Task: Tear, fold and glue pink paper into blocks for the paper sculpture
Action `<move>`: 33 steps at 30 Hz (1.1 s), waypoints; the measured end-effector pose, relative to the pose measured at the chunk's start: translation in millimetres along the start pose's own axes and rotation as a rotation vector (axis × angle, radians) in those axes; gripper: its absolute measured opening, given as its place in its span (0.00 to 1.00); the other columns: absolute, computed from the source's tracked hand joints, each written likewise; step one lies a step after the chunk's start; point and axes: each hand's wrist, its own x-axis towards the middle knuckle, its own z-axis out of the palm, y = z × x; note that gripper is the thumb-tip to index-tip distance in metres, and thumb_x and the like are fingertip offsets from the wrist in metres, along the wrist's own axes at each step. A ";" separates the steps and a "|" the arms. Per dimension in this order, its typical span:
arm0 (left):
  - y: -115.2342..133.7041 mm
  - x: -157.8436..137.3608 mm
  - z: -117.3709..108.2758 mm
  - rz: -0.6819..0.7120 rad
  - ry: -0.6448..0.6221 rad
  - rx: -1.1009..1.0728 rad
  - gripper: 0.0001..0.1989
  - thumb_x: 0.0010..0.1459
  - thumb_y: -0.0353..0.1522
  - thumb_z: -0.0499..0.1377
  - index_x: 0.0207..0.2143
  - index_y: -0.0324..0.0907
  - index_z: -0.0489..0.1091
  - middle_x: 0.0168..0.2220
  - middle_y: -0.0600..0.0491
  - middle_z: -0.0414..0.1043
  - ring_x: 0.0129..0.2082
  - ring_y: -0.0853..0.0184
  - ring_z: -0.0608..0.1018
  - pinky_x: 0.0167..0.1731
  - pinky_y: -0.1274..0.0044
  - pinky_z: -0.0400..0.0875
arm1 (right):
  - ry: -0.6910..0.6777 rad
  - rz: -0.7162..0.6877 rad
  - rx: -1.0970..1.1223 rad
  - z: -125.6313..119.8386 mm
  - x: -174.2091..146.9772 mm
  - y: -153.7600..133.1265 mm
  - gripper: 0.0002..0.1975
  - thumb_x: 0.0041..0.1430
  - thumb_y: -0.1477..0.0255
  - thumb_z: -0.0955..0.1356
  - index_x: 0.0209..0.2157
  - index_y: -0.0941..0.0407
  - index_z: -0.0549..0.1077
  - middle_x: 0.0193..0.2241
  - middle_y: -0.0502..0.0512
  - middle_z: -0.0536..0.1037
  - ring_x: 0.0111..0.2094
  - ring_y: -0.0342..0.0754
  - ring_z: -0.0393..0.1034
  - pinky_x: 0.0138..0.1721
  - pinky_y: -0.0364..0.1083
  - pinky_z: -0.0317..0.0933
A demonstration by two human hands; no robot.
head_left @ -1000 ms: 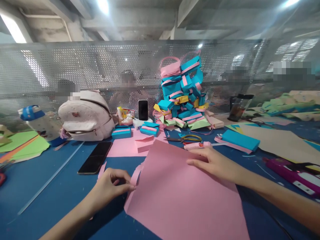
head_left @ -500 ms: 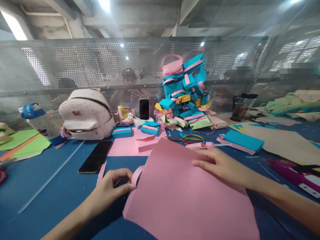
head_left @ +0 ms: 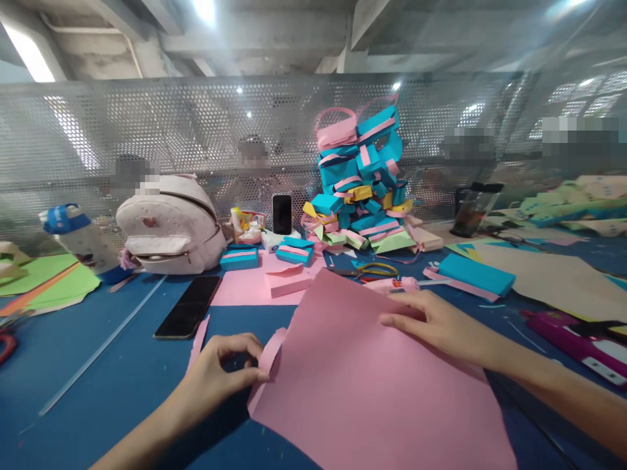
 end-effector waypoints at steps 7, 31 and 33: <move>0.6 -1.3 2.3 -0.024 -0.033 0.061 0.07 0.52 0.35 0.66 0.28 0.40 0.76 0.29 0.54 0.73 0.31 0.67 0.68 0.34 0.76 0.60 | -0.083 0.035 0.045 -2.8 -3.1 -1.8 0.19 0.62 0.54 0.64 0.40 0.54 0.78 0.38 0.55 0.80 0.43 0.58 0.72 0.44 0.53 0.65; 1.3 0.3 1.3 0.025 -0.048 0.018 0.11 0.52 0.38 0.66 0.26 0.40 0.74 0.29 0.53 0.71 0.31 0.67 0.67 0.33 0.76 0.59 | -0.089 0.048 0.134 -7.9 -7.8 -0.5 0.20 0.61 0.56 0.66 0.47 0.52 0.78 0.41 0.56 0.81 0.43 0.57 0.74 0.42 0.51 0.67; 1.3 0.3 1.8 0.027 -0.036 0.000 0.11 0.54 0.39 0.65 0.26 0.40 0.73 0.29 0.53 0.71 0.32 0.65 0.69 0.35 0.75 0.60 | -0.076 0.040 0.131 -9.4 -8.7 -0.2 0.19 0.62 0.57 0.66 0.46 0.53 0.78 0.41 0.56 0.81 0.42 0.57 0.74 0.43 0.51 0.67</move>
